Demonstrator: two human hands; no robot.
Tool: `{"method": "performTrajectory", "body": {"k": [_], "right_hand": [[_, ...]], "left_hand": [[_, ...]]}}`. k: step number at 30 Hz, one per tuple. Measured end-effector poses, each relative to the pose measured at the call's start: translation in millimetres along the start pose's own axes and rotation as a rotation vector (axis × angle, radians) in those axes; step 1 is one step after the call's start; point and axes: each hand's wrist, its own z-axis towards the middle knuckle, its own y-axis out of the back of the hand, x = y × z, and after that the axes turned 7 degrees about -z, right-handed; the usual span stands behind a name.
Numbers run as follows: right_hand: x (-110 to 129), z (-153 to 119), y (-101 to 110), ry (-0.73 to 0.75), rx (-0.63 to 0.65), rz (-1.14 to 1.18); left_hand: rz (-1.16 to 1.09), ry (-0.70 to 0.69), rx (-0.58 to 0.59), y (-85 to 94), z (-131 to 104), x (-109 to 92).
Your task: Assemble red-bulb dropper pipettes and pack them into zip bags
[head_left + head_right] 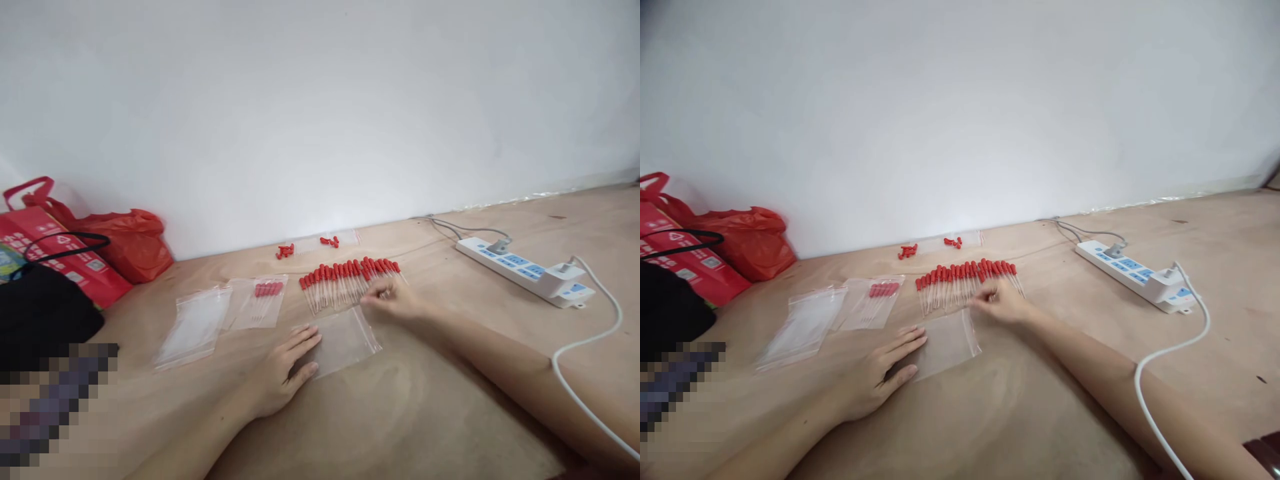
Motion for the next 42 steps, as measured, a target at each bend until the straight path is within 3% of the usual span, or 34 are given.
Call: {"method": "performTrajectory", "body": {"k": [2, 5, 11, 19, 24, 30, 33, 38, 42], "right_hand": [[-16, 24, 7, -0.25, -0.197, -0.17], [-37, 56, 16, -0.482, -0.283, -0.39], [-56, 81, 13, -0.536, -0.263, -0.394], [-54, 87, 16, -0.567, -0.241, -0.172], [-36, 74, 34, -0.508, -0.237, 0.078], [-24, 22, 15, -0.481, -0.537, 0.58], [-22, 2, -2, -0.508, -0.527, 0.633], [-10, -9, -17, -0.58, -0.51, 0.739], [7, -17, -25, -0.604, -0.408, 0.91]], "left_hand": [[-0.004, -0.005, -0.002, -0.3, 1, -1], [-0.011, -0.004, -0.008, -0.8, 0, 0], [-0.027, -0.018, -0.023, -2.5, -2, 3], [-0.031, -0.038, -0.045, -3.4, -2, 3], [-0.011, -0.027, -0.037, -1.9, -1, -1], [-0.024, -0.029, -0.046, -1.0, -1, -4], [-0.026, -0.025, -0.035, -1.1, -1, -4], [-0.031, 0.019, -0.035, -0.7, -2, -1], [-0.03, 0.022, -0.033, 0.8, -3, -1]]}}
